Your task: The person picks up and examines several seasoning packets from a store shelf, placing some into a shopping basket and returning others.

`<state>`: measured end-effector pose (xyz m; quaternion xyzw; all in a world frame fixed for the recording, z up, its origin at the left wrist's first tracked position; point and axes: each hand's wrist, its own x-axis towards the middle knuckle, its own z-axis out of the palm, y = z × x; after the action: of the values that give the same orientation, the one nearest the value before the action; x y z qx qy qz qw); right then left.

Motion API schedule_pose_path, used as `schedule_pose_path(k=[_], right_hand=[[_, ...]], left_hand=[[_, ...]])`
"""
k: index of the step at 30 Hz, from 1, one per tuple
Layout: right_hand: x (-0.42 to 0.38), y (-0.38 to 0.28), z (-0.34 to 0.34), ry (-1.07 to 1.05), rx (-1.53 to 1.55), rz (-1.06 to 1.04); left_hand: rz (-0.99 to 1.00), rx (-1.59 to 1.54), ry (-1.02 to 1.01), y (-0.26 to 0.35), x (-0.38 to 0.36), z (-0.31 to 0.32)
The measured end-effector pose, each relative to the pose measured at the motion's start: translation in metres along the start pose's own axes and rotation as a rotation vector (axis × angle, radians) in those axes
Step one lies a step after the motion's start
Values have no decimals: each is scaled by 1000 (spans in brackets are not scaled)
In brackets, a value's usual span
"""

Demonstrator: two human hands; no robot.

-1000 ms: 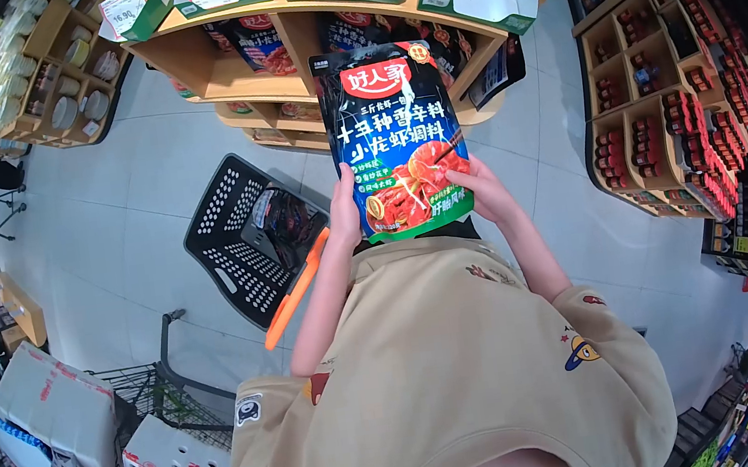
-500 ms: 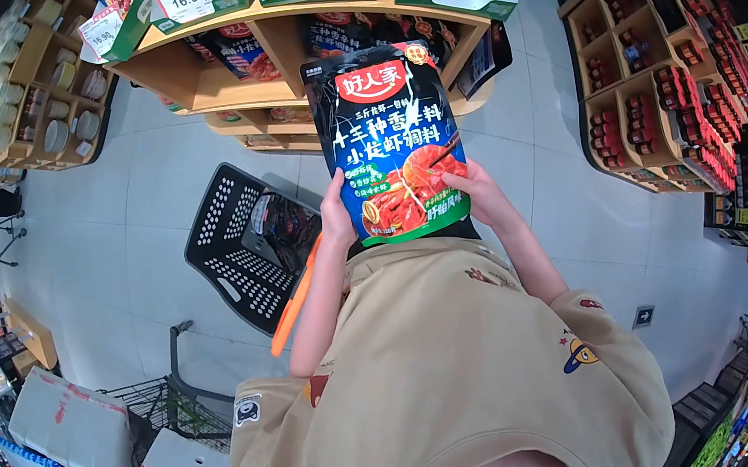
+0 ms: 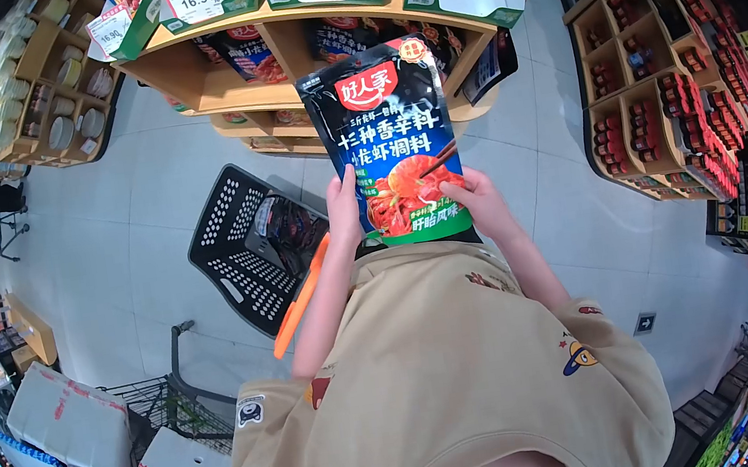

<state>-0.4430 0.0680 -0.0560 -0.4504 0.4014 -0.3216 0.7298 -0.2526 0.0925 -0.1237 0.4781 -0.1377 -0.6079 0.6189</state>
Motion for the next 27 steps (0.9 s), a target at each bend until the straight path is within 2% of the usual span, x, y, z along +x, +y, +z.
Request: schedule_pose_path(k=[3,5,7,8,9,10,11,13,15,19,21,22,25,27], right_hand=[[-4,-3,18,-54,-175,-31],[-7,-10,32,-208,-498,-30],[-9,-12,48,-303,-514,-13],[-11,-16,61,-350,-471,-98],[-11,-18,68,-395,-426,-185],[-8,-18,67,-498,-428,-167],[-8,-18,66,-503,-428,-166],[-6,-20,67,-607,-520,-126],[-8,-11,64,-628,-479,-105],[-14,-5,67,-636,-306,-33],[-16,-6,69,-643,-311,-3],[-16,-7,70,-641,-315,21],[-16,-11,73,-672,-396,-58],[-15,-13,74,-680,-391,-49]], left_hand=[[75,67,9,-10,14,-8],[-23,-100,49,-12,16,-4],[-222,-315,2,-6,7,-2],[-133,-398,-356,-49,48,-40],[-218,-634,-579,-44,43,-29],[-307,-756,-566,-23,25,-12],[-396,-878,-552,-2,5,6],[-425,-946,-677,12,-7,18],[-508,-939,-797,18,-8,20],[-573,-1018,-858,19,-14,26],[-606,-1015,-760,22,-21,30],[-630,-1058,-817,19,-19,30],[-619,-1010,-750,27,-25,35],[-669,-1052,-810,19,-20,33]])
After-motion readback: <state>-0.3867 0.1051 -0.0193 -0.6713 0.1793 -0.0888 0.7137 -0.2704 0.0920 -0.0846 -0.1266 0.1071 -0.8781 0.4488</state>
